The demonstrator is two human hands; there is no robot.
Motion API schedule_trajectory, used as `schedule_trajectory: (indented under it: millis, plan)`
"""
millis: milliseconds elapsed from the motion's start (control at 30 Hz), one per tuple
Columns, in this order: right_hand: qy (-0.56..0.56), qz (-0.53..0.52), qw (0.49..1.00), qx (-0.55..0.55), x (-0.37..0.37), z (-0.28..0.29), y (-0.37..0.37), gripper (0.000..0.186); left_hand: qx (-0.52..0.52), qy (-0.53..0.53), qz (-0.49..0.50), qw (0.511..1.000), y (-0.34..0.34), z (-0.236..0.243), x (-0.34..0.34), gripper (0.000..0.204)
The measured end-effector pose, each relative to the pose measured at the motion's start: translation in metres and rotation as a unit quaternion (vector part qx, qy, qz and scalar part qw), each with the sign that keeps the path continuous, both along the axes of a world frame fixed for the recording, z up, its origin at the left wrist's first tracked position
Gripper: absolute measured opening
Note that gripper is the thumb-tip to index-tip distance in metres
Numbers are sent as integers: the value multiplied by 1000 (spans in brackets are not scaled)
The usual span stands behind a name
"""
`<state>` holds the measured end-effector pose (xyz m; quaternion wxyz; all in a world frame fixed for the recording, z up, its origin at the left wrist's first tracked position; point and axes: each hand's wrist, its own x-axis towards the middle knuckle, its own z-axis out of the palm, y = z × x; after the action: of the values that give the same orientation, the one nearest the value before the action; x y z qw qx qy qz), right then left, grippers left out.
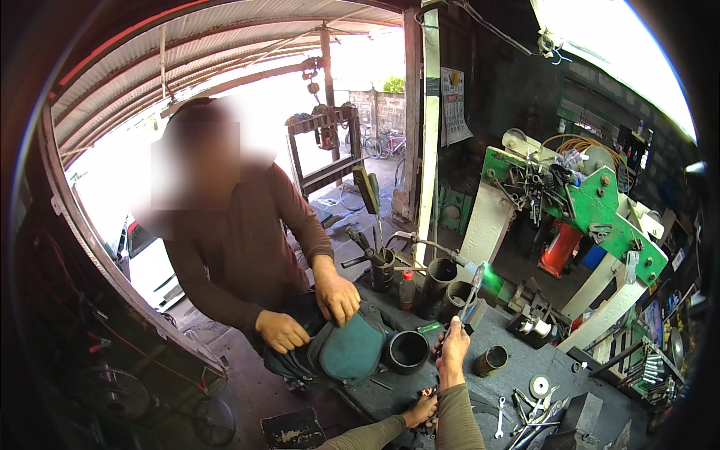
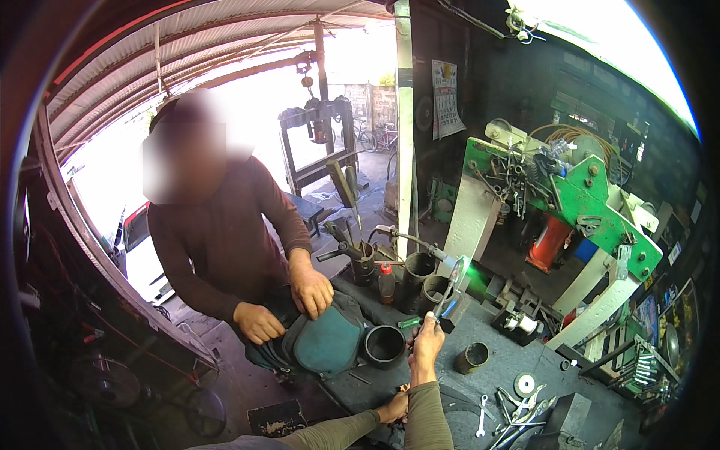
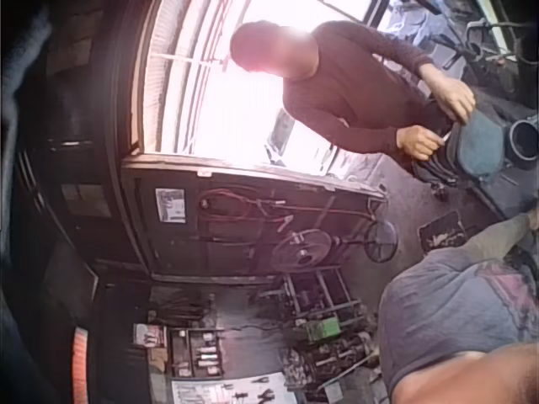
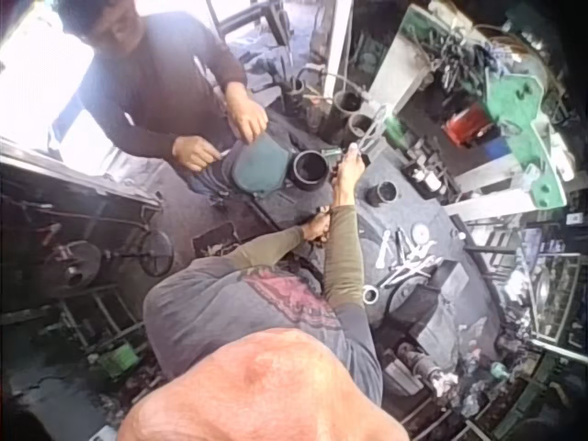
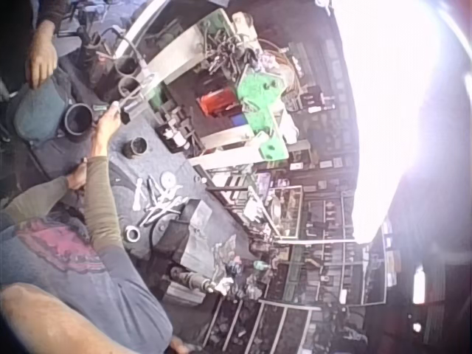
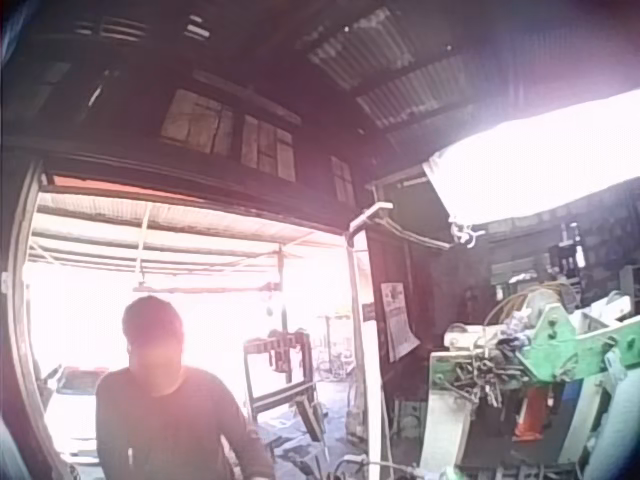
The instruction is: The person uses a soldering iron to heat a small metal component clamped in a vise, then uses pliers and a screwdriver to adjust and assemble parts. The person handles a cylindrical metal part and various small tools on a cluttered workbench.
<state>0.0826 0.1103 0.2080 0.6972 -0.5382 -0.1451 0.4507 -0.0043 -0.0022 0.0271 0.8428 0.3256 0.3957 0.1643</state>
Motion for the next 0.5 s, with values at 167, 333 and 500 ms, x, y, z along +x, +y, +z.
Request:
schedule_trajectory:
  millis: [167,333,500]
  plan:
    - [1,-1,1000,-2,-1,4,-2,38,-19,10,12,1000,-2,9,1,40]
    - [4,2,1000,4,-2,4,-2,39,-16,3,9,1000,-2,5,-1,39]
    - [5,4,1000,6,-1,4,-3,39,-16,-3,10,1000,-1,6,1,39]
